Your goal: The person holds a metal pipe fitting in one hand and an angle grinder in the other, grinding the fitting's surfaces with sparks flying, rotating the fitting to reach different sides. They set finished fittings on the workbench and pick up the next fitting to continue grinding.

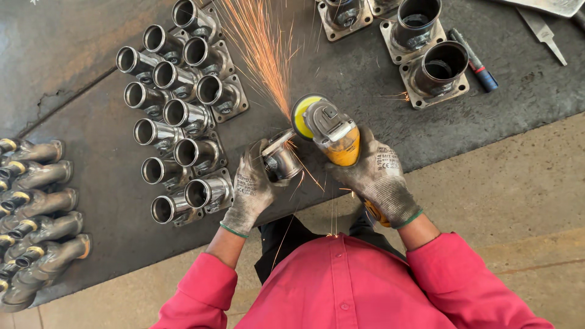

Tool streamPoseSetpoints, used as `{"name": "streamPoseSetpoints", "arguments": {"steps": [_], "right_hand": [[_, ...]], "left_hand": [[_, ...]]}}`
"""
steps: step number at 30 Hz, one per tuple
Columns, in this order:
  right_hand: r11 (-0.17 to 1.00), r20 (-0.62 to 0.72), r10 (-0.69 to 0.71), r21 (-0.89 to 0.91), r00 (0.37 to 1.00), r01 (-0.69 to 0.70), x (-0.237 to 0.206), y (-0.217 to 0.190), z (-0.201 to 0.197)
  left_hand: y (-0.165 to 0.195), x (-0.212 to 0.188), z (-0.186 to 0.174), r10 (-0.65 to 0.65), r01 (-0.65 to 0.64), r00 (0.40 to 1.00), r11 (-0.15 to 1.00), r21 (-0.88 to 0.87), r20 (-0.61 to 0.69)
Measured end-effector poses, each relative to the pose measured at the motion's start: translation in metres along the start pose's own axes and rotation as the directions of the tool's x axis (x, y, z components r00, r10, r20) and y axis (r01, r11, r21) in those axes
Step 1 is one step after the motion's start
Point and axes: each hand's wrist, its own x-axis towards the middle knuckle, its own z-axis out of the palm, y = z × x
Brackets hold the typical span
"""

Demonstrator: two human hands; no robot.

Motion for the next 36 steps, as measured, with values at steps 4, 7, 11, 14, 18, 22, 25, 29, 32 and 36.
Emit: {"name": "streamPoseSetpoints", "arguments": {"steps": [4,7,11,14,18,22,25,29,32,36], "right_hand": [[0.999,0.009,0.04,0.009,0.999,-0.04,0.0,-0.002,0.001],[0.999,0.038,0.033,0.038,0.999,-0.034,-0.003,-0.004,0.0],[0.996,-0.025,-0.059,0.065,0.998,0.061,-0.007,-0.008,0.0],[0.997,-0.046,-0.065,0.047,0.997,0.068,-0.008,-0.009,-0.002],[1.0,-0.026,-0.007,-0.014,1.0,0.006,-0.006,-0.01,-0.002],[1.0,-0.04,-0.005,0.026,0.999,0.006,-0.006,-0.009,-0.001],[0.995,0.005,0.099,0.004,0.995,-0.099,-0.008,-0.006,-0.001],[1.0,-0.05,0.0,0.013,0.999,0.001,-0.012,-0.004,-0.001],[1.0,-0.05,0.021,0.01,0.999,-0.021,-0.012,-0.006,0.002],[1.0,-0.053,-0.004,0.009,0.999,0.004,-0.013,-0.01,0.001]], "left_hand": [[0.001,0.002,-0.002,0.011,-0.012,1.0,1.0,0.02,0.02],[0.002,0.001,-0.003,0.014,-0.014,1.0,1.0,0.002,0.013],[-0.002,-0.001,-0.001,-0.006,0.006,1.0,1.0,-0.002,0.023],[-0.007,-0.004,0.003,0.086,-0.086,0.996,0.995,0.04,0.003],[-0.012,-0.005,0.007,0.072,-0.072,0.997,0.991,0.112,0.004],[-0.008,-0.004,0.005,0.074,-0.074,0.997,0.996,0.055,0.005],[-0.001,-0.003,0.002,0.084,-0.082,0.995,0.996,0.038,-0.05],[0.004,0.001,-0.004,0.097,-0.096,0.995,0.995,0.022,-0.034],[0.006,0.005,-0.005,0.016,-0.016,1.0,1.0,0.015,0.024],[0.008,0.006,-0.007,-0.012,0.011,0.999,1.0,0.015,0.04]]}}
